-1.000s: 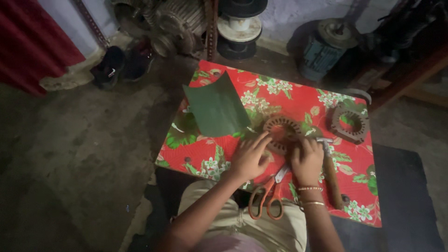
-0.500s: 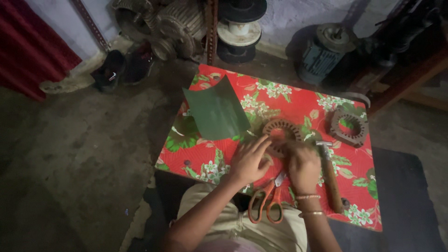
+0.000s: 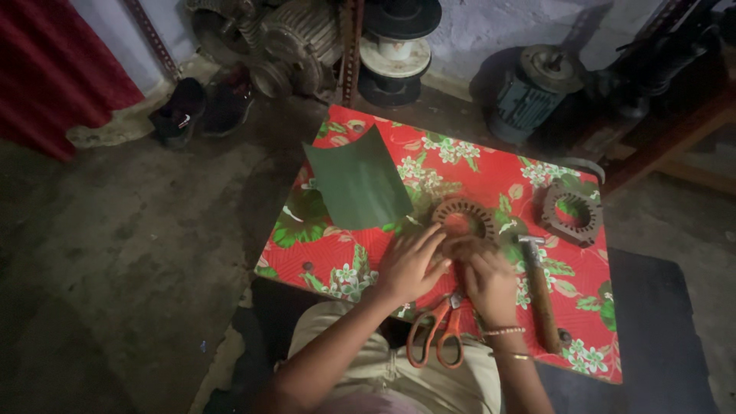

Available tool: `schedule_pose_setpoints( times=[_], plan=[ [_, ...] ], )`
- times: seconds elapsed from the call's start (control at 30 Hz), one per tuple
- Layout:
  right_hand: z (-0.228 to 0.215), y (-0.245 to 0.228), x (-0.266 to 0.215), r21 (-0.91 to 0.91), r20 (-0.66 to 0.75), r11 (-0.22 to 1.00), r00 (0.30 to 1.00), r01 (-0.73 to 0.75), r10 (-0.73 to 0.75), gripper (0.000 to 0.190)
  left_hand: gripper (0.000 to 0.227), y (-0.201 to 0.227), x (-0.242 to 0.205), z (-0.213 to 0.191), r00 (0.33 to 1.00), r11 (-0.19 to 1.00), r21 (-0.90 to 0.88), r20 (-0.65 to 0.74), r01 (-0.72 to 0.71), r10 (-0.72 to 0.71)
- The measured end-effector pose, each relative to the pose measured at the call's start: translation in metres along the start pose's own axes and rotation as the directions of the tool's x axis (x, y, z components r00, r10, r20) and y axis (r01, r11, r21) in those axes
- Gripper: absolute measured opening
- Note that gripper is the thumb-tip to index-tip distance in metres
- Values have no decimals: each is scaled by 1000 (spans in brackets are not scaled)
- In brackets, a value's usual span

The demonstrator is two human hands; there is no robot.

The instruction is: The person inserts insulation material into the slots of a motor stator by hand and cuts a strip of insulation material using scissors.

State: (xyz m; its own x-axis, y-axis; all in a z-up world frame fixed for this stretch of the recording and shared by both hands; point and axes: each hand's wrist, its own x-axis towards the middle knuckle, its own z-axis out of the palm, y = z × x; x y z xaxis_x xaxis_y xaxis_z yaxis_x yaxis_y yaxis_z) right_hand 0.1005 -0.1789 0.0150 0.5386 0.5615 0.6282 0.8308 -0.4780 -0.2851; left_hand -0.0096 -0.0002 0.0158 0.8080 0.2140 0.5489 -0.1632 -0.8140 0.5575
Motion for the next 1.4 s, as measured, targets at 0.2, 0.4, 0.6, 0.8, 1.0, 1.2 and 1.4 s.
schedule_pose_setpoints(
  times=[0.2,0.4,0.6,0.8,1.0,1.2,1.4],
  plan=[
    [-1,-15,7,49,-87,999,996,-5,9,15,51,0,-1,-3,1000,998,-64,-18,21,-22],
    [0,-9,8,-11,-82,995,991,-103,102,10,51,0,0,-2,999,997,-73,-34,-9,6],
    [3,-11,8,1,-56,994,993,-108,108,13,45,-2,6,-2,999,992,-121,8,44,-43],
    [20,-29,12,19,-13,1000,1000,-18,18,13,63,-5,7,1,995,989,-136,-73,53,-63],
    [26,-41,43,108,-32,993,999,44,-41,23,79,-13,5,14,977,866,-476,-55,155,-205],
    [45,-31,54,90,15,995,999,30,-32,26,84,-9,8,5,915,854,-330,168,402,-366],
    [69,-9,65,-25,-9,996,997,-82,81,14,84,-19,4,18,970,884,-405,21,231,-244]
  ],
)
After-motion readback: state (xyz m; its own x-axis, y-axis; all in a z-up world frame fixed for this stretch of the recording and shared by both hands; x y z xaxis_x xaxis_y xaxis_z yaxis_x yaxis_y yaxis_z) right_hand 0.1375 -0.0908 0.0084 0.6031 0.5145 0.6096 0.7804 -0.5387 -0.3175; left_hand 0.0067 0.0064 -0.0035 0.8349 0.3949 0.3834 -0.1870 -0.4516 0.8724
